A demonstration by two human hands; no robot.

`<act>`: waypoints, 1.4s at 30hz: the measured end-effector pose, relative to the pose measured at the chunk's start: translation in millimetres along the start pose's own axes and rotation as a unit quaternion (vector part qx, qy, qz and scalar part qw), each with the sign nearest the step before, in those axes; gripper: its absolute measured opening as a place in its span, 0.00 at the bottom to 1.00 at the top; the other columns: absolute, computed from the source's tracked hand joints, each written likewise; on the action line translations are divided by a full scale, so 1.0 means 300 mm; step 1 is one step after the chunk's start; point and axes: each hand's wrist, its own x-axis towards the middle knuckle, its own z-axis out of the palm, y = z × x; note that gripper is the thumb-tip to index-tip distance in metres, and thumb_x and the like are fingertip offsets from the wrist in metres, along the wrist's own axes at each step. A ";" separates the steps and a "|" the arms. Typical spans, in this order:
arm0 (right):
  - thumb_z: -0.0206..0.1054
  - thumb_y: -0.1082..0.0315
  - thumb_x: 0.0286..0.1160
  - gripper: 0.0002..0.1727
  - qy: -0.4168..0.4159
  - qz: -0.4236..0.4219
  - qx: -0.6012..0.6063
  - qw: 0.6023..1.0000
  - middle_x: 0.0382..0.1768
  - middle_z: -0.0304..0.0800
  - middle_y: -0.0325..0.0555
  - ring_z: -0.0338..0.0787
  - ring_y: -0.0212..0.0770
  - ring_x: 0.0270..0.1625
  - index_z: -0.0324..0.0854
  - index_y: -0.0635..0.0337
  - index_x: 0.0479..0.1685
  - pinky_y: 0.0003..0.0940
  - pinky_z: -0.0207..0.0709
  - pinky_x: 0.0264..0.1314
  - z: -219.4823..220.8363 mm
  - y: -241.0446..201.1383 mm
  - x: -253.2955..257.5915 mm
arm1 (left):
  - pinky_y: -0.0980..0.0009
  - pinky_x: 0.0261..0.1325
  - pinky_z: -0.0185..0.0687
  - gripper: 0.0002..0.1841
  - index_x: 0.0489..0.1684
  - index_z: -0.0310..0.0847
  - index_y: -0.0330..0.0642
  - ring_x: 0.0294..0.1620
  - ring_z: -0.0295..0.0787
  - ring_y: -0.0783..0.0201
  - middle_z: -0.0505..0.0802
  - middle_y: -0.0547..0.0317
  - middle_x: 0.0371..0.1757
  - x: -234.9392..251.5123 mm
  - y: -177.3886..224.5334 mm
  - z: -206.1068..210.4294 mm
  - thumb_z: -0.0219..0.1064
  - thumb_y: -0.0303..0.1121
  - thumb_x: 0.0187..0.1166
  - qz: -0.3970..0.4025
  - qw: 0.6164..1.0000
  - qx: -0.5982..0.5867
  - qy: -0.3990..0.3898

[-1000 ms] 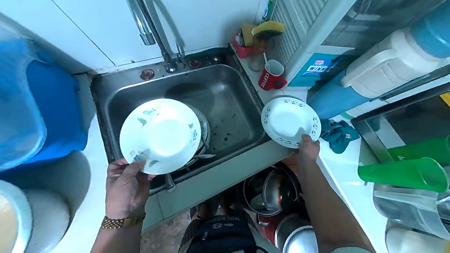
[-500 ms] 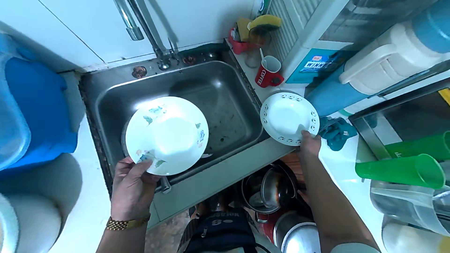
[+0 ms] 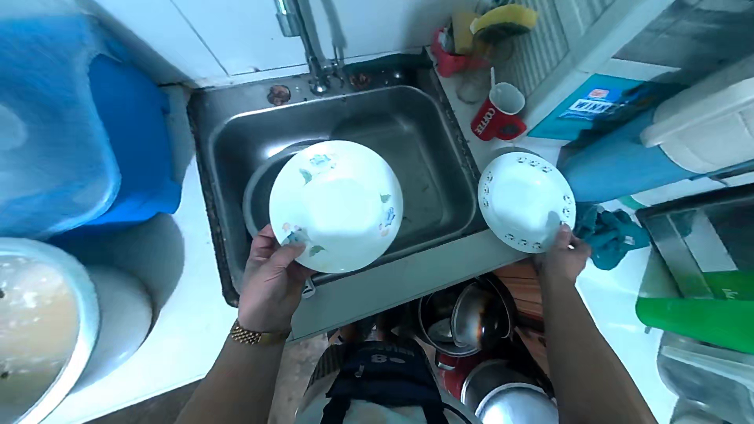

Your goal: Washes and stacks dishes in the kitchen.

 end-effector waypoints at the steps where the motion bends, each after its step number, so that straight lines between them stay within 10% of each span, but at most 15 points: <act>1: 0.54 0.47 0.91 0.34 0.021 -0.024 0.004 0.999 0.66 0.83 0.67 0.86 0.56 0.68 0.67 0.72 0.77 0.49 0.77 0.74 -0.014 0.001 -0.008 | 0.56 0.39 0.96 0.23 0.66 0.73 0.50 0.44 0.95 0.56 0.91 0.53 0.53 -0.006 0.003 -0.002 0.55 0.14 0.79 -0.002 1.000 0.001 -0.004; 5: 0.40 0.61 0.95 0.25 -0.012 -0.254 0.073 0.964 0.47 0.80 0.57 0.82 0.36 0.42 0.67 0.78 0.68 0.33 0.79 0.50 -0.051 -0.069 -0.169 | 0.56 0.40 0.95 0.30 0.77 0.68 0.55 0.45 0.95 0.55 0.90 0.52 0.57 -0.041 0.015 -0.028 0.55 0.13 0.78 -0.011 1.000 -0.004 -0.008; 11: 0.62 0.61 0.87 0.15 -0.363 -0.479 0.053 0.798 0.42 0.92 0.48 0.92 0.39 0.40 0.89 0.62 0.55 0.39 0.89 0.43 0.059 -0.339 -0.743 | 0.47 0.40 0.96 0.38 0.85 0.57 0.53 0.50 0.94 0.47 0.87 0.45 0.63 -0.157 0.018 -0.130 0.56 0.13 0.71 -0.004 1.000 0.006 0.030; 26: 0.62 0.56 0.85 0.14 -0.406 -0.675 -0.044 0.614 0.38 0.91 0.47 0.93 0.46 0.37 0.93 0.49 0.49 0.39 0.88 0.36 0.273 -0.401 -1.107 | 0.57 0.29 0.95 0.37 0.84 0.56 0.49 0.41 0.96 0.53 0.90 0.47 0.58 -0.330 0.039 -0.390 0.52 0.11 0.72 0.041 0.975 -0.074 0.205; 35: 0.59 0.51 0.89 0.27 -0.450 -0.387 -0.145 0.792 0.52 0.89 0.61 0.91 0.60 0.51 0.73 0.62 0.75 0.62 0.83 0.54 0.585 -0.588 -0.810 | 0.56 0.27 0.94 0.36 0.83 0.59 0.47 0.41 0.96 0.52 0.90 0.45 0.57 -0.304 0.053 -0.475 0.53 0.09 0.72 0.040 0.972 -0.080 0.217; 39: 0.69 0.47 0.80 0.42 -0.420 -0.339 -0.244 0.806 0.75 0.77 0.67 0.83 0.66 0.71 0.60 0.60 0.88 0.68 0.76 0.70 0.805 -0.552 -0.700 | 0.58 0.26 0.94 0.37 0.84 0.59 0.46 0.40 0.96 0.52 0.90 0.43 0.58 -0.291 0.044 -0.505 0.54 0.09 0.73 0.032 0.969 -0.077 0.235; 42: 0.72 0.50 0.77 0.43 -0.401 -0.341 -0.265 0.808 0.74 0.78 0.68 0.84 0.68 0.71 0.60 0.61 0.88 0.69 0.77 0.69 0.857 -0.545 -0.705 | 0.58 0.26 0.94 0.37 0.84 0.59 0.46 0.38 0.96 0.52 0.90 0.43 0.57 -0.284 0.037 -0.519 0.54 0.08 0.72 0.028 0.966 -0.080 0.243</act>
